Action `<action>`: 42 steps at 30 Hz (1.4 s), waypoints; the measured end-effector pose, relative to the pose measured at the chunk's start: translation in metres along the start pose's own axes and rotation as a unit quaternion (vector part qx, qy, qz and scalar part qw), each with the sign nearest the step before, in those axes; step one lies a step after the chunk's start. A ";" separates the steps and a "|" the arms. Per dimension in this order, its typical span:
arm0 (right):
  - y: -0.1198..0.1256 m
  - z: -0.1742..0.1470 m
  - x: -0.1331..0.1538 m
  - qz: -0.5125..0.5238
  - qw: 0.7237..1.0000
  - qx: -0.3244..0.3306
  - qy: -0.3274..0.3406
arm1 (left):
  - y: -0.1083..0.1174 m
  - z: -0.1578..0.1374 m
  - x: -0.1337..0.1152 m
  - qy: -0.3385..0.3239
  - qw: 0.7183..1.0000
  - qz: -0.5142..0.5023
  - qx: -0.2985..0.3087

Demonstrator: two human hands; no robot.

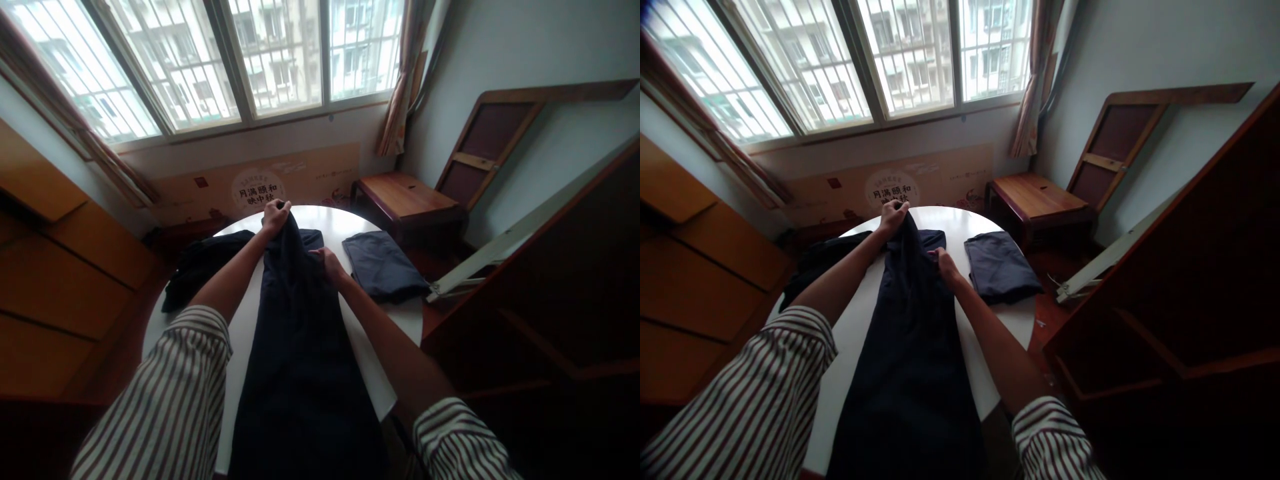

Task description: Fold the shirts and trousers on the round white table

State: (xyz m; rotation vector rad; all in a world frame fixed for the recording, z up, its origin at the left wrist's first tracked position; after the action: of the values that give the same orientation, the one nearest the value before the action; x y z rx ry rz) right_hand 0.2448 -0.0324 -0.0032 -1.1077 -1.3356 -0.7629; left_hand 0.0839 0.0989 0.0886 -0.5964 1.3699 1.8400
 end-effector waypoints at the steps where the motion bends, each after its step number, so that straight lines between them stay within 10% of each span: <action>1: -0.004 0.001 -0.002 -0.006 1.000 0.017 -0.003 | -0.006 0.001 -0.002 -0.002 1.000 0.001 0.001; 8: 0.009 0.001 -0.004 -0.277 0.957 -0.074 -0.049 | -0.046 -0.002 0.002 -0.007 0.992 -0.008 0.129; 18: 0.025 -0.006 0.006 -0.526 0.835 -0.162 -0.028 | 0.011 -0.028 0.087 0.197 0.970 0.133 0.041; 22: 0.027 0.000 -0.005 -0.512 0.846 -0.134 -0.062 | 0.007 -0.032 0.109 0.238 0.960 0.129 0.074; 36: 0.046 0.060 0.040 -0.492 0.853 -0.172 -0.025 | 0.016 0.029 0.084 0.167 0.979 0.114 0.007; 42: 0.011 0.012 0.037 -0.626 0.777 -0.053 0.040 | 0.011 -0.059 0.050 -0.009 0.983 0.130 0.128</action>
State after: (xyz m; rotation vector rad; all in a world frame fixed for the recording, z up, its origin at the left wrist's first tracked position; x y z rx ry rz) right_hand 0.2556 -0.0111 0.0298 -0.0765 -1.9135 -1.8239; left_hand 0.0409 0.0565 0.0398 -0.2764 1.7042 1.8201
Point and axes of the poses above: each hand's wrist, its own z-axis towards the middle knuckle, its own y-axis out of the back of the hand, x = y × z, the point moved 3 cm from there along z, towards the middle knuckle, and after that the axes turned 13 degrees about x, right-handed, at the moved point
